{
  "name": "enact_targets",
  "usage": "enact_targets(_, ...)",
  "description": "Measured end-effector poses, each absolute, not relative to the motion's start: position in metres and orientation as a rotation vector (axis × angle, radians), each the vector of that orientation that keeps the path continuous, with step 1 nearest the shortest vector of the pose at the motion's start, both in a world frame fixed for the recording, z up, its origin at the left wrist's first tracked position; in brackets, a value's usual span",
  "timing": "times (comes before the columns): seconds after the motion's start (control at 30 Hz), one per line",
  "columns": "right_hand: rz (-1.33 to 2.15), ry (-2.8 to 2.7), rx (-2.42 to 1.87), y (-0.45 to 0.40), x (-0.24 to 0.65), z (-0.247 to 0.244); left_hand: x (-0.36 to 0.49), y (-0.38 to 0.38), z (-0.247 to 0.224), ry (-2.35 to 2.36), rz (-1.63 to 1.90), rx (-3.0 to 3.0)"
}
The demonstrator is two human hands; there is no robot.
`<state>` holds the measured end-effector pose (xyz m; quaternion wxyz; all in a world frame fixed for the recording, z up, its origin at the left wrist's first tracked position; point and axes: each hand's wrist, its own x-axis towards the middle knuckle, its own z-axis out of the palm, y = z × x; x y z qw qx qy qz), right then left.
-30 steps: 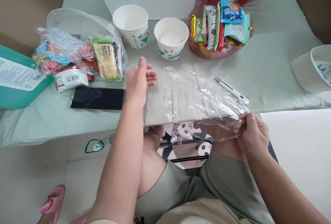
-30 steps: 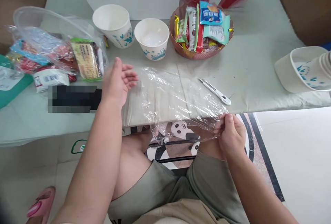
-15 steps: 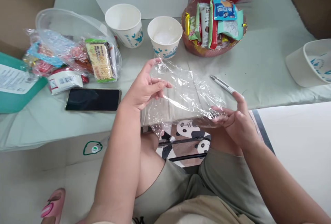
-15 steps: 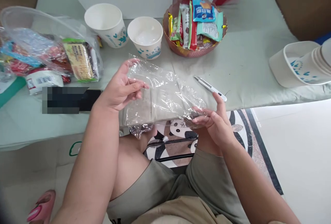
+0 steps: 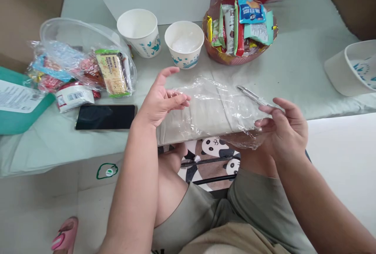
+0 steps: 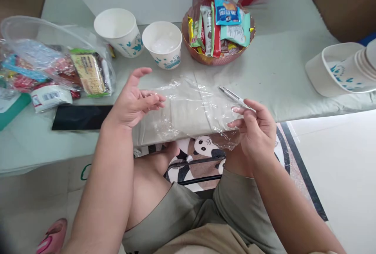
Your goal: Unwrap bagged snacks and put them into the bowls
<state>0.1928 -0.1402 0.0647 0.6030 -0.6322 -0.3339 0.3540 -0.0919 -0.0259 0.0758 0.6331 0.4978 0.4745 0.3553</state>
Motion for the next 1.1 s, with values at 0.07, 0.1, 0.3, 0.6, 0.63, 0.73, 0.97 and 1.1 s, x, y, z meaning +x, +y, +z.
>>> enact_targets(0.07,0.784,-0.813,-1.466,-0.144,0.196,0.066,-0.090,-0.025,0.073,1.083,0.867,1.185)
enact_targets(0.1,0.771,-0.852,-1.469,-0.147,0.198,0.067,-0.089,-0.024,0.072,1.086,0.893,1.203)
enact_targets(0.3,0.740,-0.966,-1.401,-0.154,0.208,0.072,-0.088,-0.022,0.070,1.117,0.862,1.174)
enact_targets(0.6,0.735,-0.996,-1.461,-0.148,0.213,0.079,-0.082,-0.016,0.055,1.239,1.173,1.330)
enact_targets(0.63,0.742,-1.006,-1.487,-0.146,0.214,0.079,-0.081,-0.015,0.054,1.271,1.202,1.346)
enact_targets(0.73,0.722,-1.067,-1.642,-0.140,0.220,0.079,-0.083,-0.015,0.055,1.304,1.245,1.399)
enact_targets(0.97,0.098,-1.568,-1.746,-0.127,0.233,0.084,-0.083,-0.021,0.071,1.077,1.302,1.315)
enact_targets(1.1,0.602,-1.374,-1.501,-0.123,0.228,0.093,-0.077,-0.024,0.078,0.992,1.268,1.069)
